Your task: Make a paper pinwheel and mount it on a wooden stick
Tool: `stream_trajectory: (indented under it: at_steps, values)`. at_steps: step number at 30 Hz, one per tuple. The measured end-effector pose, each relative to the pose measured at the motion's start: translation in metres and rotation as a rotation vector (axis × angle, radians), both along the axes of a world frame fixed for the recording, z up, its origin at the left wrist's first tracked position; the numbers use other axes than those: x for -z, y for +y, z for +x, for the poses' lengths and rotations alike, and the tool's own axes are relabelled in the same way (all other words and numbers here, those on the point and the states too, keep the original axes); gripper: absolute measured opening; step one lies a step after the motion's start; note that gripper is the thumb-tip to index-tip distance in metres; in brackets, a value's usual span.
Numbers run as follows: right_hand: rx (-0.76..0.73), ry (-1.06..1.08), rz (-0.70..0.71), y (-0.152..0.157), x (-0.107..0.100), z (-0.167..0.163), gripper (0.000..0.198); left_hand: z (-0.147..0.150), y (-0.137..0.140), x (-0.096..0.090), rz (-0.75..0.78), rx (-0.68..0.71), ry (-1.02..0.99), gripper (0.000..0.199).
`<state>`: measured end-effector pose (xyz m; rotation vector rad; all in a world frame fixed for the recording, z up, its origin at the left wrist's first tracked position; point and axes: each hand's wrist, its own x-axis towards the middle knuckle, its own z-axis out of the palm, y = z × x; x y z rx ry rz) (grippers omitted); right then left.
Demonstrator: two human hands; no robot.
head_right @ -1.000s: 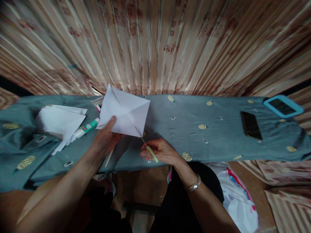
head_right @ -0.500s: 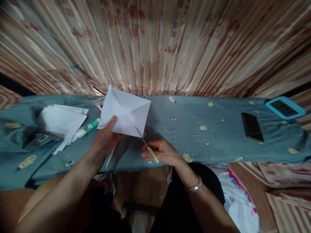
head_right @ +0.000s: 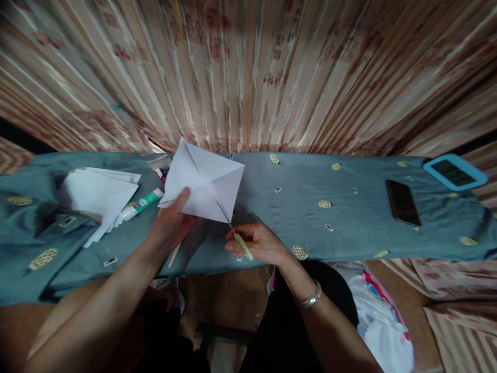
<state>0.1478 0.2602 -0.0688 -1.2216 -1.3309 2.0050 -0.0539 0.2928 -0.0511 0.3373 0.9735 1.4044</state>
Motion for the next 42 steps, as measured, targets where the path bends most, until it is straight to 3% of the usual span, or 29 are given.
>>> stream_trajectory:
  at_steps: [6,19,28,42]
  values:
    - [-0.016,-0.042,-0.011,0.0003,0.0001,0.0003,0.059,0.0012,-0.0012,0.0003,-0.001,-0.002,0.026,0.021]
    - [0.022,-0.052,-0.041,-0.0005,0.0010,-0.0023,0.060,0.0001,-0.0013,-0.0024,0.006,0.000,0.009,0.022]
    - [0.035,-0.027,-0.022,0.0005,0.0022,-0.0018,0.061,0.0024,-0.0053,0.0025,0.011,0.084,0.055,0.019]
    - [0.074,-0.045,-0.057,-0.0002,0.0031,-0.0045,0.061,0.0021,-0.0048,0.0029,0.045,0.057,0.036,0.019]
